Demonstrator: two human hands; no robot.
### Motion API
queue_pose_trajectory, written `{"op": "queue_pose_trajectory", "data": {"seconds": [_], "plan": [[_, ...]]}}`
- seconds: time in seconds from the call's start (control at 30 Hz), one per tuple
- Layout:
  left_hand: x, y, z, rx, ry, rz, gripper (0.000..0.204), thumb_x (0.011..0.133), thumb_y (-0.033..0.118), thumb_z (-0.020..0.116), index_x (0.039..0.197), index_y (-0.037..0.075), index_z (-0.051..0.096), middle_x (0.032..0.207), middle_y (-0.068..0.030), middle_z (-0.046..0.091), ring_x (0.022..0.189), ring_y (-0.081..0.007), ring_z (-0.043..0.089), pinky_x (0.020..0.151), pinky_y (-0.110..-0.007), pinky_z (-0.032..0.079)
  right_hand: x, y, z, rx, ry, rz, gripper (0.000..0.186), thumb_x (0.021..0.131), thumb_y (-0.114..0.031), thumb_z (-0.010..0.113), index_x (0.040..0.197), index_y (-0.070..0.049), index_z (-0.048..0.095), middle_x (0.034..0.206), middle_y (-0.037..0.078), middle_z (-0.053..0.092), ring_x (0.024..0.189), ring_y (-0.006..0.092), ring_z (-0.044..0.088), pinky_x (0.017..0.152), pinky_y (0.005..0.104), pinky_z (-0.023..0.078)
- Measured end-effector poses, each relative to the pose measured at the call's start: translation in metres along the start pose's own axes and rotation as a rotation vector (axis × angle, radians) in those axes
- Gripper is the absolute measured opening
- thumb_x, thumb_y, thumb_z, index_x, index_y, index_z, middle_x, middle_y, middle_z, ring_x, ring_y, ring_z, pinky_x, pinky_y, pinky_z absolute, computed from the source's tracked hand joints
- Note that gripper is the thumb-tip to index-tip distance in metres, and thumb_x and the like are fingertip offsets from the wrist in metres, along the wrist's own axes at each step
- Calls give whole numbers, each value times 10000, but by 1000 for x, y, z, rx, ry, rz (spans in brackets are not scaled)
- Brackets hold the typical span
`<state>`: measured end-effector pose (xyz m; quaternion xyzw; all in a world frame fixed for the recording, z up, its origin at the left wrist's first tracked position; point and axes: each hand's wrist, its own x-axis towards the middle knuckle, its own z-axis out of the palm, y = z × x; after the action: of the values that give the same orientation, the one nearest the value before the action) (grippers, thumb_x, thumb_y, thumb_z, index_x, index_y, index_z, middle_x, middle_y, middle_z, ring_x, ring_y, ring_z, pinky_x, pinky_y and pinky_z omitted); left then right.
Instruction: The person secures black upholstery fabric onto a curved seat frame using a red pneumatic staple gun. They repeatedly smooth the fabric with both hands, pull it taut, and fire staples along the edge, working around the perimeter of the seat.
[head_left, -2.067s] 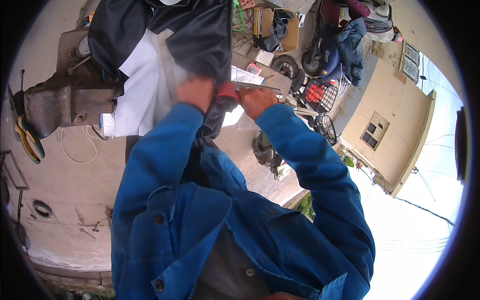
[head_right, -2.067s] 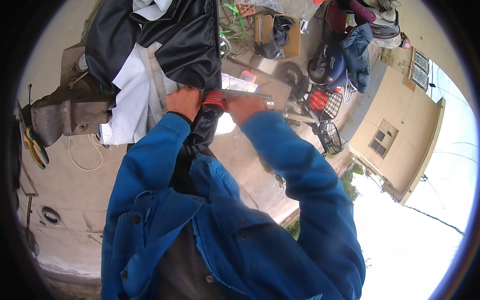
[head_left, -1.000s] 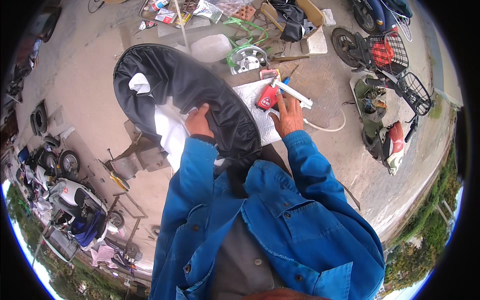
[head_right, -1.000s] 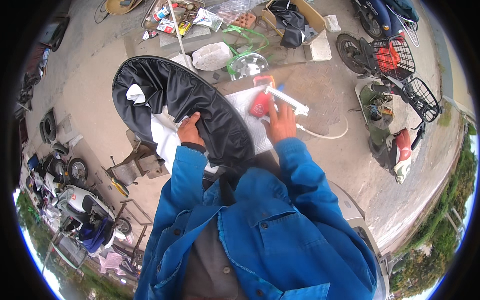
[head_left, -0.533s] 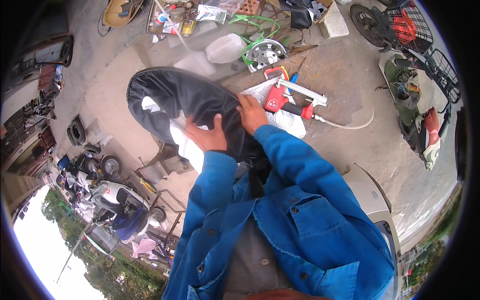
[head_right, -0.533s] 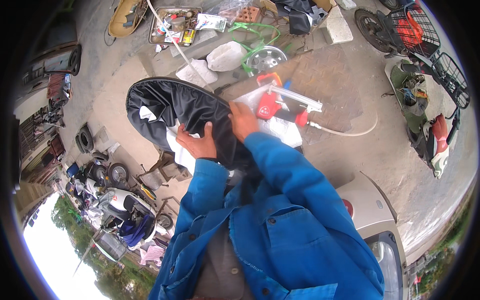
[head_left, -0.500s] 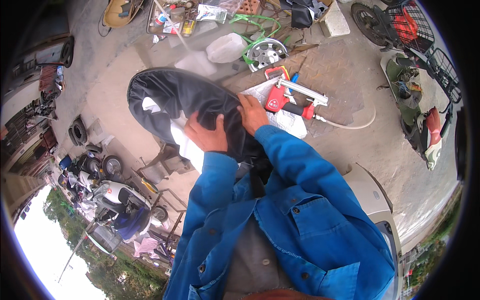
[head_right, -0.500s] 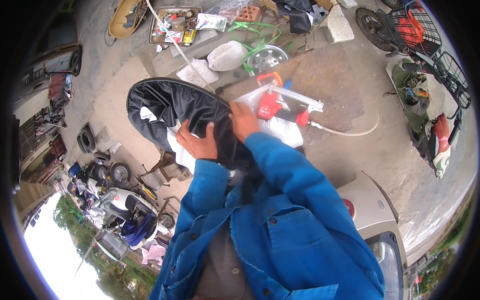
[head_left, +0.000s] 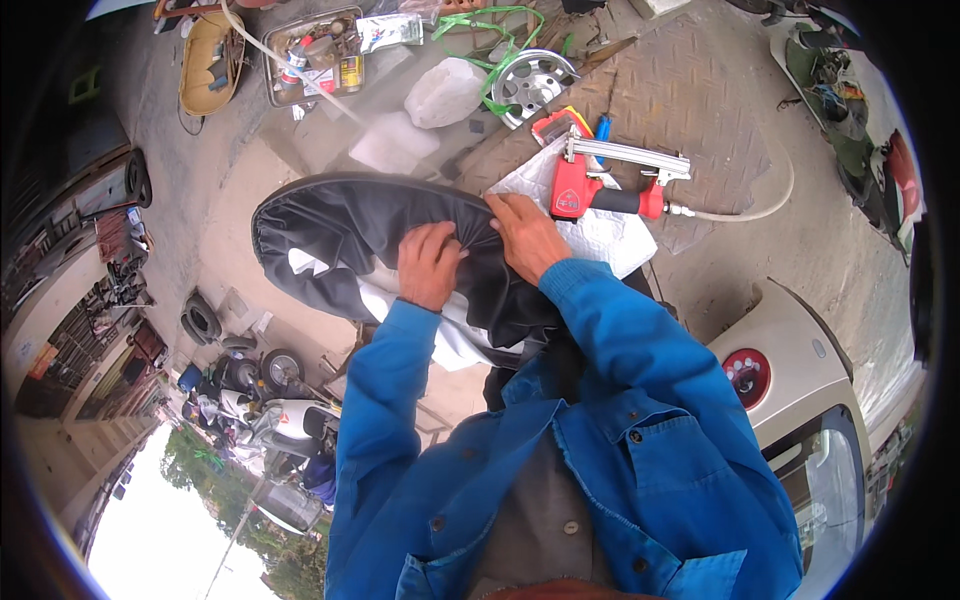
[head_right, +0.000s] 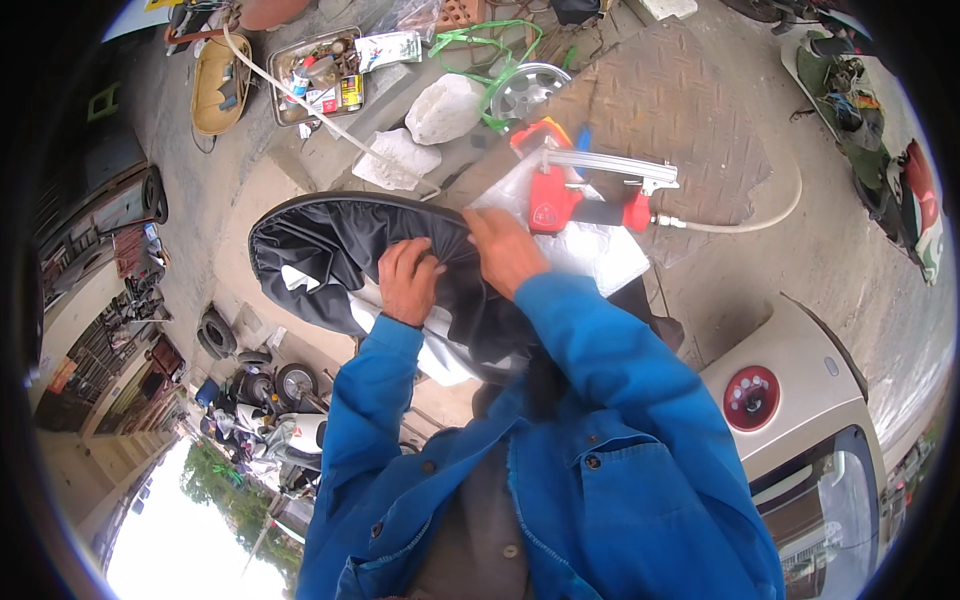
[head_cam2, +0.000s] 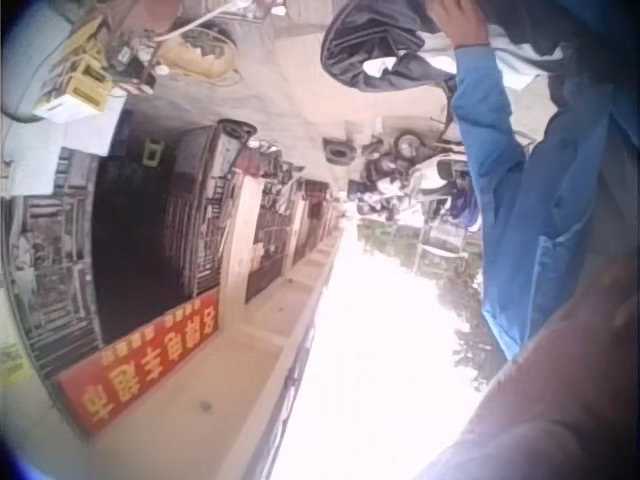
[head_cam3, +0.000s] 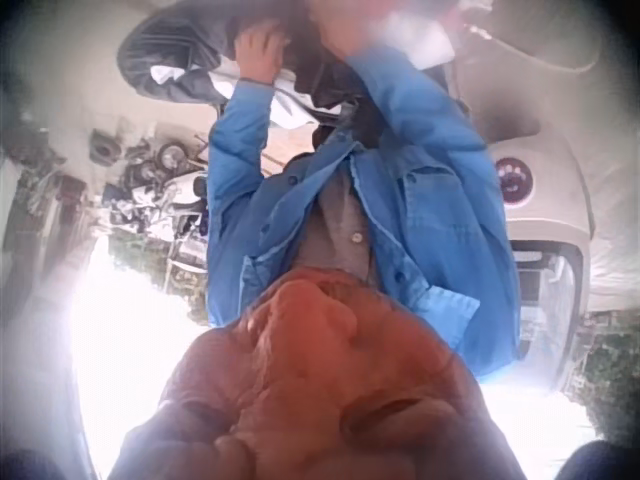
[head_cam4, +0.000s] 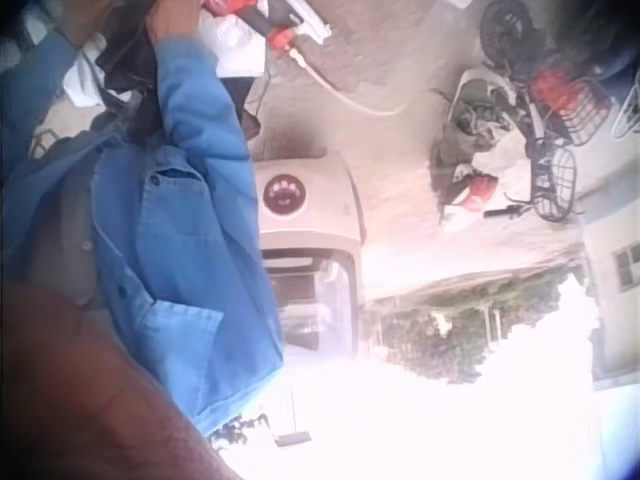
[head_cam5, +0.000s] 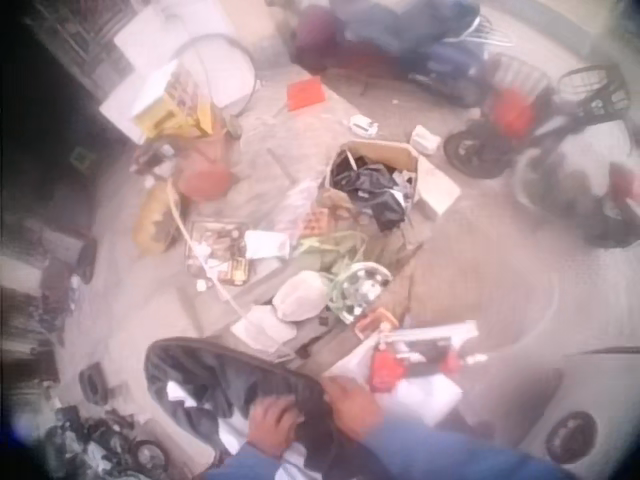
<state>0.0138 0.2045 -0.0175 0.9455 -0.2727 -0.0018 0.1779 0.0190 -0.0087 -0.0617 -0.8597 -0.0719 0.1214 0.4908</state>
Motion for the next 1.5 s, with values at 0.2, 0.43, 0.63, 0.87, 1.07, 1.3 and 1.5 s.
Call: {"op": "queue_pose_trajectory", "data": {"seconds": [0.2, 0.43, 0.63, 0.87, 1.07, 1.3, 1.5], "plan": [[12, -27, 2, -249, 23, 238, 285, 709, 88, 818, 906, 0, 632, 896, -137, 616, 865, -333, 647, 858, -477, 560, -1, 0, 5, -12, 74, -31, 395, 945, -25, 667, 1337, 2, 631, 1207, 190, 660, 1111, 393, 645, 939, 451, 550], [21, -34, 17, -269, 30, 282, 348, 785, 94, 820, 697, 80, 484, 717, -103, 473, 608, -283, 496, 568, -408, 389, -1, -6, 0, -2, 24, 45, 383, 959, -8, 678, 1337, 22, 626, 1234, 200, 662, 1118, 389, 649, 952, 439, 559], [24, -23, 11, -189, -10, 230, 405, 836, 120, 806, 646, 107, 448, 662, -71, 437, 558, -243, 467, 533, -382, 347, 1, -6, 4, -63, 62, -18, 588, 824, 6, 712, 1400, -63, 612, 1289, 163, 640, 1089, 380, 647, 916, 472, 557], [18, -27, 20, -276, 52, 252, 366, 848, 137, 722, 617, 109, 438, 633, -63, 454, 528, -236, 466, 528, -372, 341, 16, -32, -5, -177, -83, -71, 696, 738, -66, 708, 1427, -107, 612, 1386, 117, 600, 1234, 339, 604, 1005, 455, 540], [15, -36, 21, -447, 80, 281, 441, 914, 202, 685, 617, 107, 373, 609, -61, 399, 510, -229, 417, 499, -372, 285, 23, -5, 15, -26, 72, -283, 519, 722, -89, 709, 1238, -33, 703, 1321, 120, 652, 1163, 327, 634, 930, 422, 559], [17, -47, 5, -589, -50, 352, 446, 908, 214, 717, 646, 113, 369, 628, -58, 380, 533, -233, 408, 510, -370, 297, 22, -9, 12, -214, 14, -388, 516, 736, -201, 702, 1231, -56, 728, 1214, 43, 659, 1090, 218, 608, 933, 422, 459], [20, -46, -1, -565, -102, 357, 398, 883, 184, 723, 676, 106, 392, 648, -67, 408, 546, -233, 427, 524, -368, 330, 26, -12, 11, -156, -13, -367, 427, 733, -184, 707, 1145, -74, 739, 1216, 10, 666, 1133, 208, 599, 946, 425, 441]]}}
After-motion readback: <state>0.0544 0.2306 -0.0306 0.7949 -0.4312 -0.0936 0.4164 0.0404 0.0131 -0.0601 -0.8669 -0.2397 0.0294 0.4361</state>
